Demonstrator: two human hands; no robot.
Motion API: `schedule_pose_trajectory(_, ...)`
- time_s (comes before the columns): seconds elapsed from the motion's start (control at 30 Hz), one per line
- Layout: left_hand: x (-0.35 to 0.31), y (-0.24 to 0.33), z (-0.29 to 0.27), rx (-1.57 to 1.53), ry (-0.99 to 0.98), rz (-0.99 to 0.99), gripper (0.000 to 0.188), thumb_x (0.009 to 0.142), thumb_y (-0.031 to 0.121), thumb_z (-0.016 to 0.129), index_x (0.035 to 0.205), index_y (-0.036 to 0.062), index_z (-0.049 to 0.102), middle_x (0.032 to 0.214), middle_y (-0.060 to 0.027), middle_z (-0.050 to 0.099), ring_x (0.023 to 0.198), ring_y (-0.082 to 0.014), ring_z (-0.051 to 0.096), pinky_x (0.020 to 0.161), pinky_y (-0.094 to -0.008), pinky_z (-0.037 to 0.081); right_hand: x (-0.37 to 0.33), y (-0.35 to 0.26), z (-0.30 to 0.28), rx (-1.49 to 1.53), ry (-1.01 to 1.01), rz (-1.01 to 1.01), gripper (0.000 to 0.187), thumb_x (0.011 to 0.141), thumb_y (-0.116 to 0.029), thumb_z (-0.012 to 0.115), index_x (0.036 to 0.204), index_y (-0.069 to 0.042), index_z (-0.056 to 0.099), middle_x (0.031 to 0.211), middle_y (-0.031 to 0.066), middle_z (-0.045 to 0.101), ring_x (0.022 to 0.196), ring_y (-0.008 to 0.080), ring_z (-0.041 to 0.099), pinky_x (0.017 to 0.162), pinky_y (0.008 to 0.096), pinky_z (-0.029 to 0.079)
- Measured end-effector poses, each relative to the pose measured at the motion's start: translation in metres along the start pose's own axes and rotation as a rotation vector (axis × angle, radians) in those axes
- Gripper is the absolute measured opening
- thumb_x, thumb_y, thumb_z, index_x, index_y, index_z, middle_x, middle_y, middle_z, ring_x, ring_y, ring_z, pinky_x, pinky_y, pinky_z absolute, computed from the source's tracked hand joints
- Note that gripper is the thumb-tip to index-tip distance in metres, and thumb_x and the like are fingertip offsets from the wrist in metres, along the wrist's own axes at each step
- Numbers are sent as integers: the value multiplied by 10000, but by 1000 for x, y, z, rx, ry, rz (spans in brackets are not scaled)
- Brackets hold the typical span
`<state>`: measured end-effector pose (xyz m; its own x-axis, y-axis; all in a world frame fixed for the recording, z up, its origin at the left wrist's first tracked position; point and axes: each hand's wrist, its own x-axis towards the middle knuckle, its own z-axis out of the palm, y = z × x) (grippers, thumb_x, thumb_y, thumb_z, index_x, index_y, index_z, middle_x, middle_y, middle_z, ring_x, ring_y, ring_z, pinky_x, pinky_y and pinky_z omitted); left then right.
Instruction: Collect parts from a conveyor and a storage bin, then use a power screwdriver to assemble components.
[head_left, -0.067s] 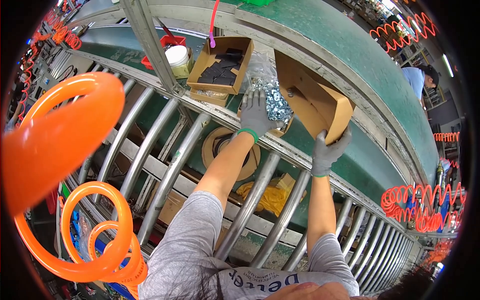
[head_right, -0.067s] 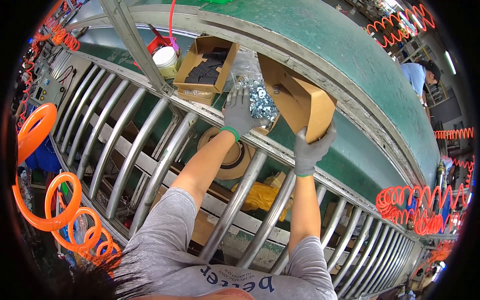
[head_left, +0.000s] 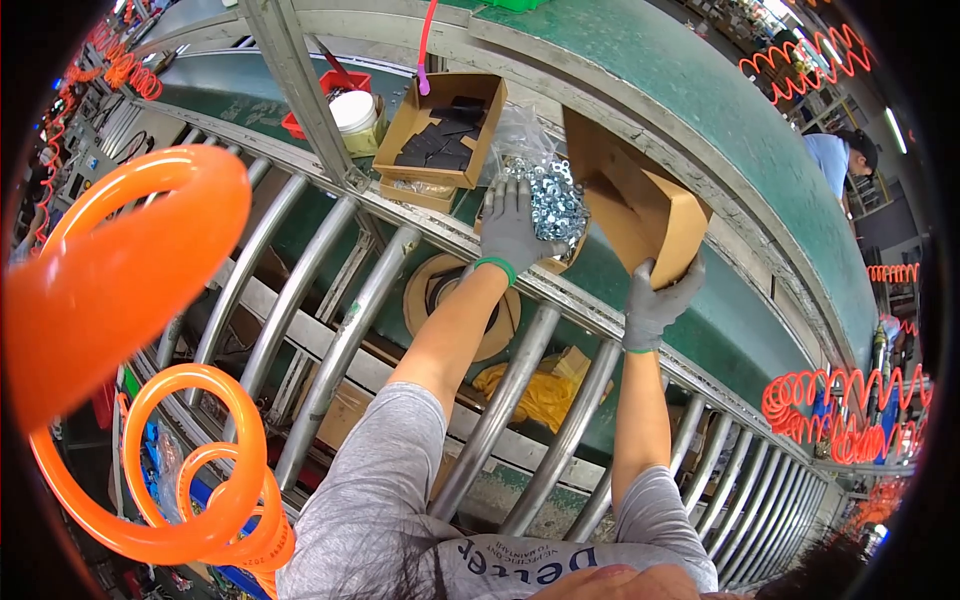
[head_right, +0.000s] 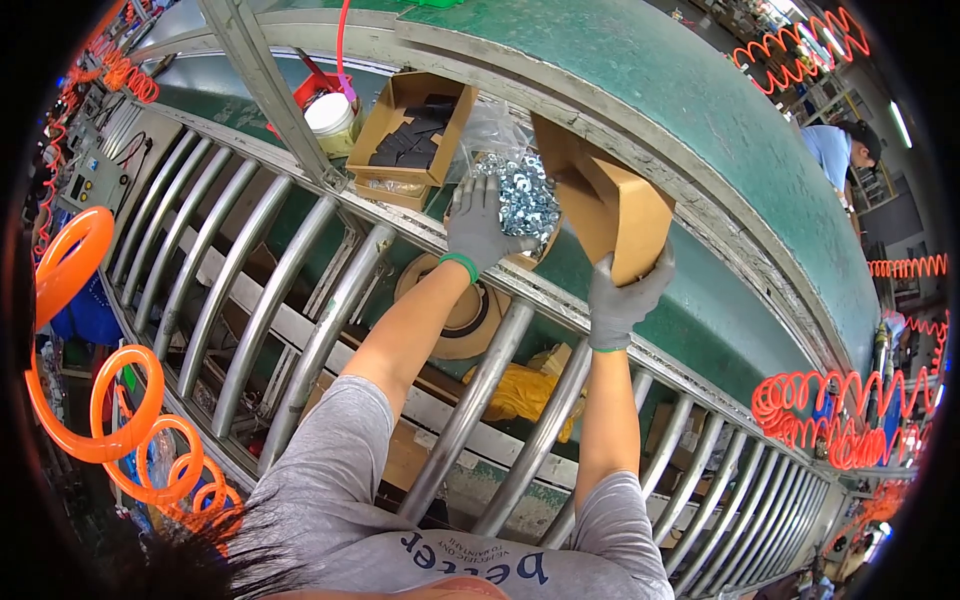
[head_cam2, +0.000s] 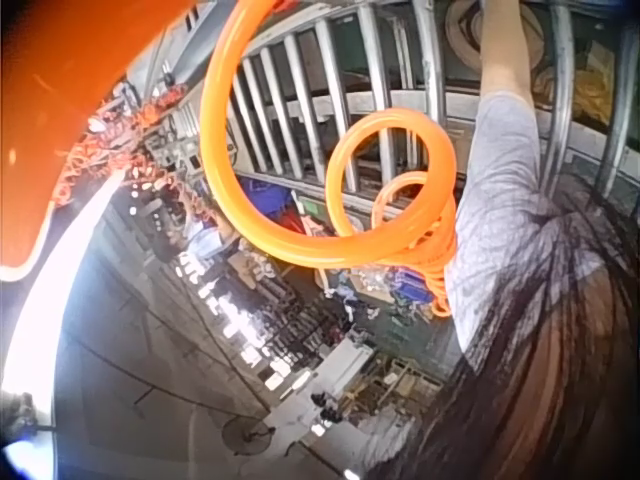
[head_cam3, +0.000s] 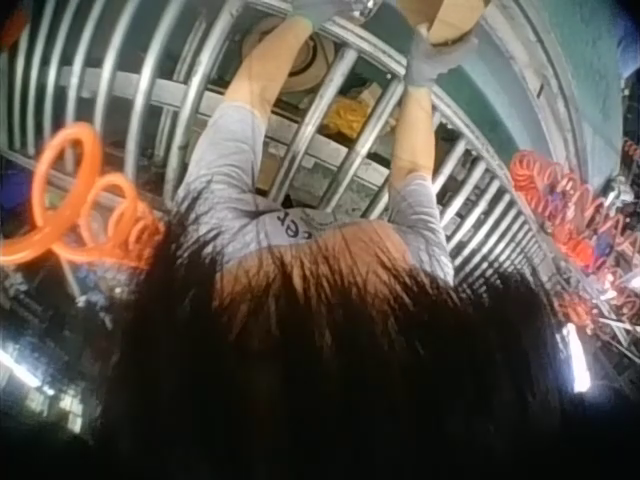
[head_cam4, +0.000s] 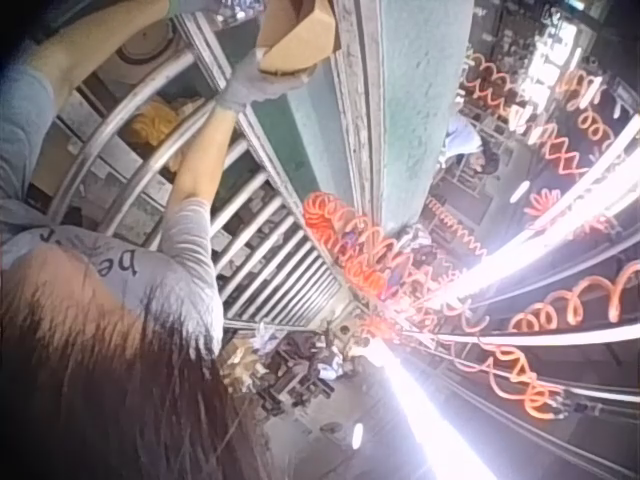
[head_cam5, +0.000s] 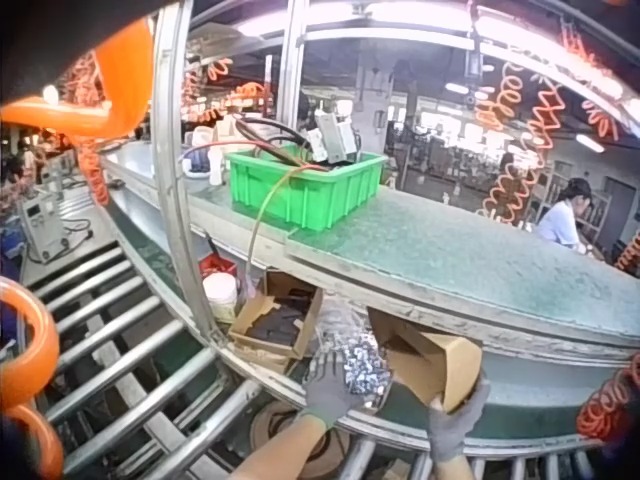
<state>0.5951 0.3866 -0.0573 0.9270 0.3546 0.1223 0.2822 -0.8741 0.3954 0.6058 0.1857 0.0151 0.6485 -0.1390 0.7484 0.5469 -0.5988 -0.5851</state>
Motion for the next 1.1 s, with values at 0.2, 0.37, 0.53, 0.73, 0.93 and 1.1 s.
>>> schedule_pose_trajectory(0.2, -2, 0, 1, -37, 69, 19, 1184, 596, 684, 685, 1467, 61, 180, 1489, -209, 232, 1416, -346, 112, 1155, -443, 59, -2, 1, 0, 153, -12, 67, 563, 707, 3, 613, 1242, 20, 436, 1189, 178, 491, 1109, 290, 493, 990, 360, 362)
schedule_pose_trajectory(0.37, -1, -1, 1, -50, 51, 35, 1160, 604, 678, 690, 1466, 78, 200, 1489, -215, 228, 1414, -358, 110, 1152, -453, 62, -5, 5, -1, 174, 15, 97, 558, 732, 16, 576, 1265, 27, 412, 1196, 168, 480, 1108, 267, 482, 992, 351, 353)
schedule_pose_trajectory(0.53, -1, 1, 0, -24, 54, 23, 1144, 626, 688, 672, 1476, 104, 178, 1504, -208, 199, 1420, -348, 91, 1153, -447, 31, -13, 8, 1, 330, 40, 215, 523, 774, 13, 539, 1279, 31, 402, 1175, 151, 494, 1083, 241, 489, 967, 335, 370)
schedule_pose_trajectory(0.73, -2, 1, -4, 4, -22, 47, 1060, 663, 700, 635, 1480, 174, 211, 1521, -191, 169, 1427, -332, 73, 1154, -437, 7, -17, 17, -10, 674, 155, 653, 433, 833, -117, 525, 1242, 0, 441, 1169, 166, 504, 1063, 230, 500, 918, 373, 408)
schedule_pose_trajectory(0.93, -7, -5, 1, 35, 83, 109, 1014, 686, 717, 596, 1478, 196, 235, 1515, -170, 199, 1427, -327, 78, 1154, -440, 9, -51, 46, -61, 722, 140, 939, 402, 825, -389, 549, 1169, -184, 516, 1138, 0, 569, 998, 178, 537, 737, 337, 452)
schedule_pose_trajectory(1.1, -38, -19, 1, -77, 183, 240, 959, 772, 653, 567, 1436, 33, 261, 1462, -232, 260, 1393, -386, 157, 1147, -468, 90, -82, 79, -113, 931, 139, 1420, 360, 861, -399, 524, 1159, -198, 523, 1141, -6, 566, 1007, 160, 538, 746, 351, 461)
